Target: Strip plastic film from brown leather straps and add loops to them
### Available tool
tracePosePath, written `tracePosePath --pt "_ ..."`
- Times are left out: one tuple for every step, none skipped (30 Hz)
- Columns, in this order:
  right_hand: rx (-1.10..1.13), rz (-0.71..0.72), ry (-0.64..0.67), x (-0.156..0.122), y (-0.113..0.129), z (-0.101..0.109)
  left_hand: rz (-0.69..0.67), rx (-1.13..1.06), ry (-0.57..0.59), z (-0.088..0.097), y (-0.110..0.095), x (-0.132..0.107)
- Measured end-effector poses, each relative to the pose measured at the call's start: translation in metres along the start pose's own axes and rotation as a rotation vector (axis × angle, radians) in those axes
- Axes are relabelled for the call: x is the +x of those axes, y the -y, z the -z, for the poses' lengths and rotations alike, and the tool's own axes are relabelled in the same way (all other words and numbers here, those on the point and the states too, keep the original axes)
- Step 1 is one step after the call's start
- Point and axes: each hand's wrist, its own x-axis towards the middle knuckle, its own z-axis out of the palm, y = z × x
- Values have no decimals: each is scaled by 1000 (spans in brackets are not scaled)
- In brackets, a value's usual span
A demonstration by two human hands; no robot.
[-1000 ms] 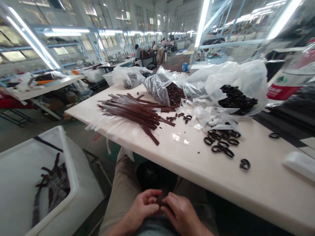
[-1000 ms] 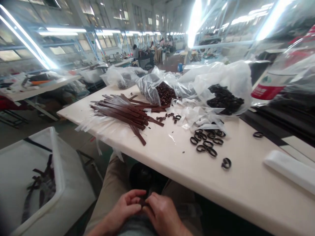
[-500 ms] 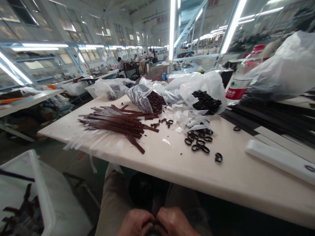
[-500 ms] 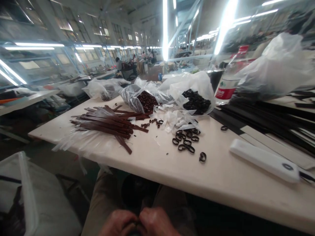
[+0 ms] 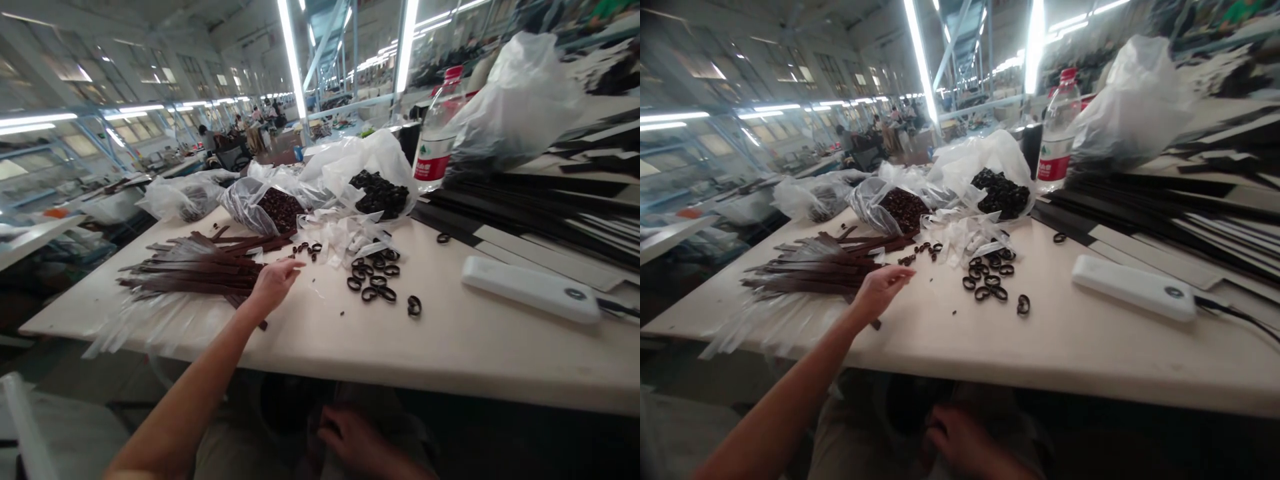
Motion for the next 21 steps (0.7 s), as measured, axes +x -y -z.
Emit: tracePosePath --pt "9 -11 -5 0 0 1 -36 55 -3 -9 3 19" --pt "16 -20 -10 0 1 2 -60 88 2 -18 5 36" --pt "24 -26 -13 0 0 3 -74 105 17 -27 7 49" --pt "31 -30 -15 -1 -1 3 -78 106 34 -35 9 60" --pt "38 -32 -16 0 -2 3 -76 98 50 -43 10 69" --pt "47 -32 -17 0 -4 3 -70 87 66 -49 12 75" --pt "55 -32 -19 0 -6 2 -62 76 76 -54 14 80" --pt "63 -32 -24 1 -7 2 -52 63 81 -57 15 84" --pt "72 -32 -27 1 -8 1 -40 49 82 -58 17 87" --pt "81 -32 -28 2 -8 1 -25 32 78 -59 19 90" --pt "91 -31 -27 2 -8 2 -8 11 69 -59 20 91" --pt "101 -32 -25 2 -7 2 12 -15 57 -58 21 91" --pt "109 -30 -24 2 -6 3 36 -46 43 -56 22 90" --pt "116 -26 -23 2 -5 4 62 -84 29 -53 22 87" --pt "121 -24 -25 1 -4 5 89 -124 17 -50 21 82" --pt "126 -20 -29 1 -3 6 113 -158 8 -46 20 74" --pt "134 -15 -31 0 -2 6 141 -212 -1 -42 17 64" --pt "148 -9 -28 -1 0 7 182 -303 -12 -37 15 51" --pt "165 -1 -23 -3 2 8 239 -430 -26 -32 11 37" --pt "184 9 -14 -5 5 10 311 -584 -43 -27 8 21" --pt "204 28 -5 -7 9 12 396 -749 -63 -22 4 4"
